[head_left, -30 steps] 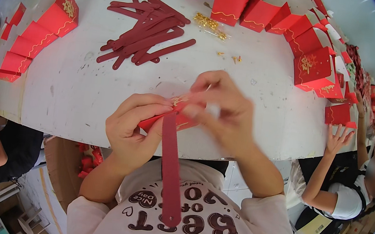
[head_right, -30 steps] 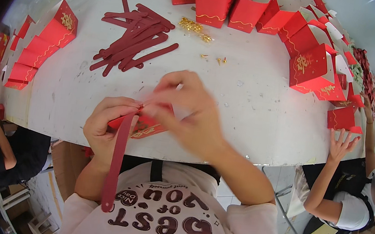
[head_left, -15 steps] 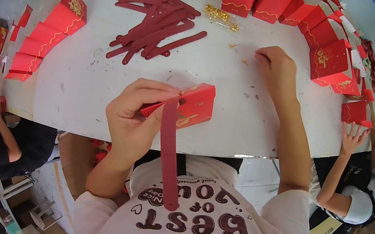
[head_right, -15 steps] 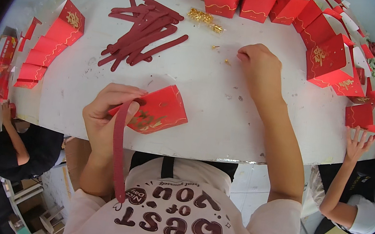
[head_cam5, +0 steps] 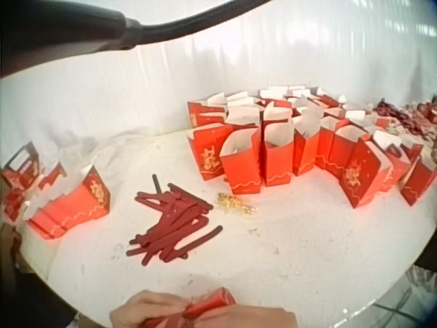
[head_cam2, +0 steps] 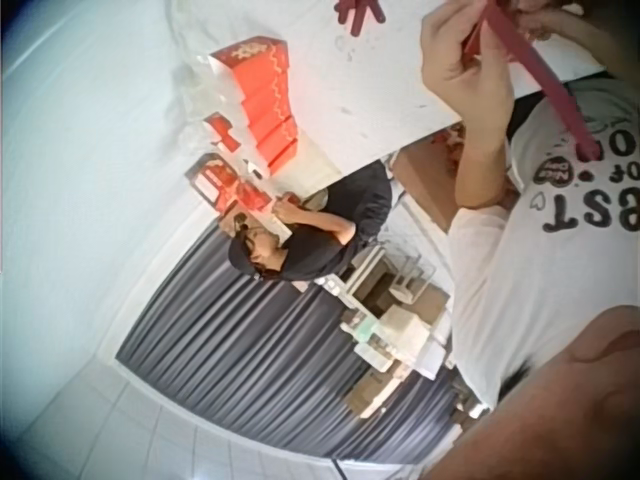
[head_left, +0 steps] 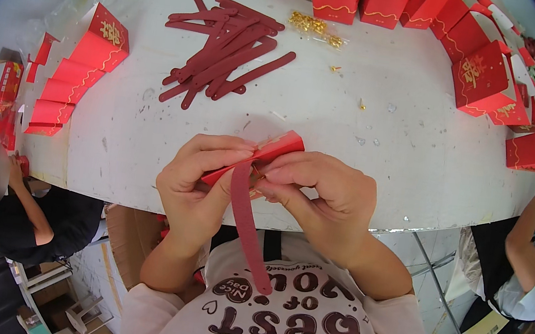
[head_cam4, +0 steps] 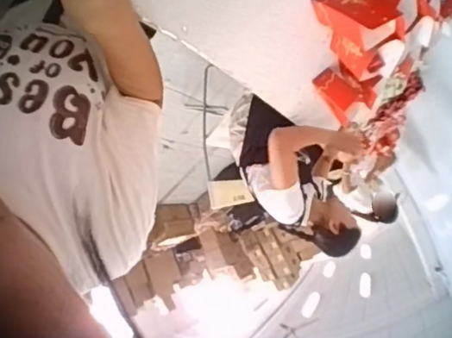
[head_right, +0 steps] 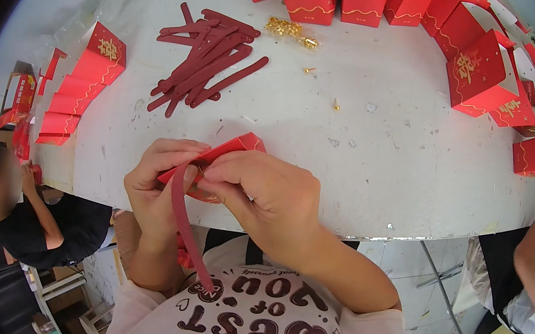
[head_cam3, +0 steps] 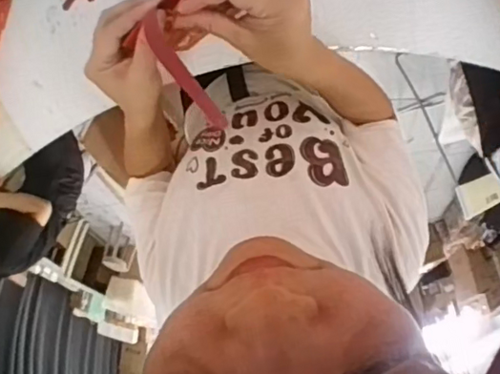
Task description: The person assembles small red paper gift boxes by folding the sides, inserting a red handle, and attaching a gold decorative element. The person places completed boxes on the table and repeats the process with new materials.
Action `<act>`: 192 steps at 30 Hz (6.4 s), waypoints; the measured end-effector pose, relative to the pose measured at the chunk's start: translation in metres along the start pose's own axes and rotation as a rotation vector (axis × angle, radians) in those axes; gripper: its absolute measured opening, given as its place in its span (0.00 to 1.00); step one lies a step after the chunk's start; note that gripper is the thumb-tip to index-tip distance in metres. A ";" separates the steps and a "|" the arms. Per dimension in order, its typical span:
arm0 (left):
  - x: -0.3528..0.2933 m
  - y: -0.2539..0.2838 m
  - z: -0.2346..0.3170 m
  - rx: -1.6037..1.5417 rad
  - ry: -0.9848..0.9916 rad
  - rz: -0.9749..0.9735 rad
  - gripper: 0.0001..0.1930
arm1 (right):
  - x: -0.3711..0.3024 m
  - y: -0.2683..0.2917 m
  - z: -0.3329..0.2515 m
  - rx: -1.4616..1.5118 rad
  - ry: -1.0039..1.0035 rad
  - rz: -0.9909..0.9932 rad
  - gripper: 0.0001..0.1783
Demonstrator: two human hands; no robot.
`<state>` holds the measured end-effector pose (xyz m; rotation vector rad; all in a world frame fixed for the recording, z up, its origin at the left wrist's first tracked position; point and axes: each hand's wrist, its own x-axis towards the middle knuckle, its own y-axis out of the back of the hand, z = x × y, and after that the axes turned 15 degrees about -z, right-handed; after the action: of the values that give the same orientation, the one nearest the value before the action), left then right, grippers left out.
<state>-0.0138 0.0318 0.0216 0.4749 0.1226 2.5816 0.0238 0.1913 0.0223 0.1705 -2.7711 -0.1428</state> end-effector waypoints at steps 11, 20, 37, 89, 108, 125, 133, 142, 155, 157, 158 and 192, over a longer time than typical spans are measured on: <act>-0.002 0.002 -0.002 0.089 -0.039 -0.029 0.08 | 0.005 0.004 -0.004 -0.529 0.256 -0.042 0.11; -0.005 0.005 -0.008 0.096 -0.241 -0.143 0.12 | 0.018 0.014 0.002 -0.500 0.270 -0.003 0.15; 0.077 0.030 0.022 0.149 -0.295 -0.065 0.14 | 0.027 0.024 0.012 -0.256 0.287 -0.266 0.15; 0.046 0.041 0.030 -0.131 0.457 -0.407 0.10 | 0.019 0.024 0.005 -0.511 0.333 -0.109 0.14; 0.024 0.039 0.022 0.141 -0.038 -0.562 0.16 | 0.015 0.017 0.005 -0.427 0.240 -0.073 0.16; 0.008 0.032 0.009 0.027 0.003 -0.419 0.13 | 0.017 0.022 -0.007 -0.415 0.089 -0.238 0.18; 0.006 0.032 0.005 0.018 -0.038 -0.407 0.13 | 0.017 0.026 -0.005 -0.408 0.113 -0.300 0.18; 0.010 0.031 0.008 0.108 -0.034 -0.419 0.11 | 0.020 0.026 -0.005 -0.323 0.106 -0.227 0.20; 0.007 0.031 0.006 0.209 -0.073 -0.358 0.12 | 0.022 0.027 -0.005 -0.328 0.111 -0.266 0.21; 0.006 0.031 0.007 0.219 -0.069 -0.348 0.12 | 0.021 0.028 -0.005 -0.331 0.105 -0.272 0.22; 0.006 0.031 0.007 0.220 -0.064 -0.342 0.12 | 0.021 0.028 -0.005 -0.333 0.102 -0.275 0.22; -0.004 0.010 -0.002 0.102 -0.079 -0.153 0.12 | 0.030 0.031 -0.012 -0.409 0.139 -0.376 0.12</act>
<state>-0.0159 0.0216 0.0199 0.5805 0.2546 2.4118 -0.0025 0.2174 0.0474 0.5652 -2.4785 -0.7529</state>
